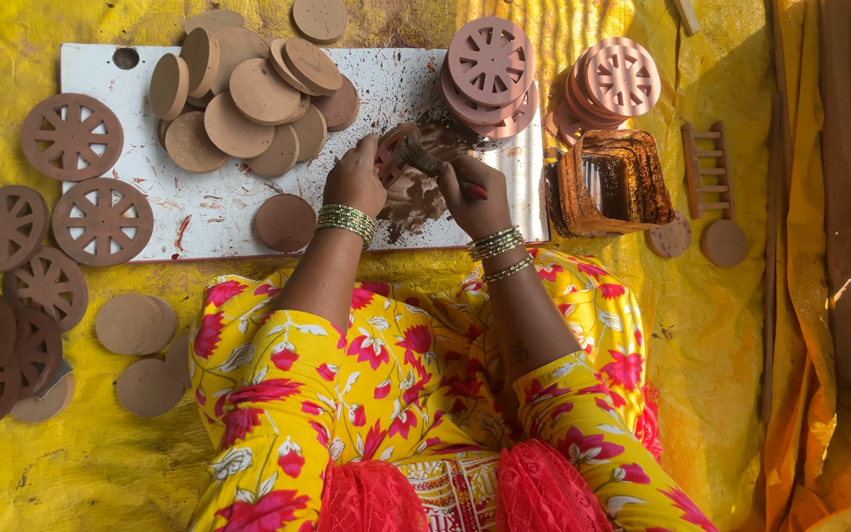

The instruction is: The person sits on the ground and spreads a brown paste over wheel-shaped decorative discs using a small brush-like tool, working one disc at a time on a white board. Coated discs are stacked nearby and plain discs are taken from a pile as each is finished.

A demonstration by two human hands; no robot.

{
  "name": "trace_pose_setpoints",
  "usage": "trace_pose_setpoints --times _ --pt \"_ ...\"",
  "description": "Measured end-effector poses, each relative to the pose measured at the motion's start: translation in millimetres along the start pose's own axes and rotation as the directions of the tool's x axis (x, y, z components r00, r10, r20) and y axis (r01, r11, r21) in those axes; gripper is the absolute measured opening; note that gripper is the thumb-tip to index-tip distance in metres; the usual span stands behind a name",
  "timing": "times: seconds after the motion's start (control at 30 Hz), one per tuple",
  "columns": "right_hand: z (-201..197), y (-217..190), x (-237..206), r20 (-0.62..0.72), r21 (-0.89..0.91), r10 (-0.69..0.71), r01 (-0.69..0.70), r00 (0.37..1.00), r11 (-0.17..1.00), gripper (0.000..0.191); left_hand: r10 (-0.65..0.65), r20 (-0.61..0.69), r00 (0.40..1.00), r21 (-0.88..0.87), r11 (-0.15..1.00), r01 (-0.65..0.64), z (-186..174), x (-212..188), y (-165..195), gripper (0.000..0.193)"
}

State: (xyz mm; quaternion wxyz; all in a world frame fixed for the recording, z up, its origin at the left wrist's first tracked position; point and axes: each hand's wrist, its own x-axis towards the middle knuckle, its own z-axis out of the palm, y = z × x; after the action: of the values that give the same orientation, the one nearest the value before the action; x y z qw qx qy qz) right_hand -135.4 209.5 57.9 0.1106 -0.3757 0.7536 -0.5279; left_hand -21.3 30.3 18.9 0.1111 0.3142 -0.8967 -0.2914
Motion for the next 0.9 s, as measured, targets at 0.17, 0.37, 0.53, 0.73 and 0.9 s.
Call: trace_pose_setpoints --times 0.17,0.37,0.53,0.73,0.9 --pt "-6.0 -6.3 2.2 0.010 -0.030 -0.033 0.034 0.999 0.999 0.017 0.004 0.075 0.997 0.019 1.000 -0.005 -2.8 -0.1 3.7 0.050" --pt "-2.4 -8.7 0.2 0.043 -0.068 -0.060 0.063 0.997 0.996 0.015 0.030 0.035 0.999 0.034 0.999 -0.032 -1.8 0.7 3.7 0.052" --pt "-9.2 -10.4 -7.7 0.045 -0.158 -0.147 0.152 0.988 0.976 0.012 -0.015 0.018 1.000 0.023 1.000 0.014 -6.2 3.5 -0.2 0.046" --pt "-7.1 -14.7 -6.3 0.047 -0.138 -0.176 0.181 0.983 0.974 0.010 -0.041 0.013 0.999 0.000 0.999 0.041 -9.0 3.7 -1.8 0.041" --pt "-5.8 -16.0 1.5 0.101 -0.154 -0.211 0.225 0.972 0.962 0.008 0.006 0.010 1.000 -0.014 1.000 -0.006 -7.0 3.3 4.2 0.045"
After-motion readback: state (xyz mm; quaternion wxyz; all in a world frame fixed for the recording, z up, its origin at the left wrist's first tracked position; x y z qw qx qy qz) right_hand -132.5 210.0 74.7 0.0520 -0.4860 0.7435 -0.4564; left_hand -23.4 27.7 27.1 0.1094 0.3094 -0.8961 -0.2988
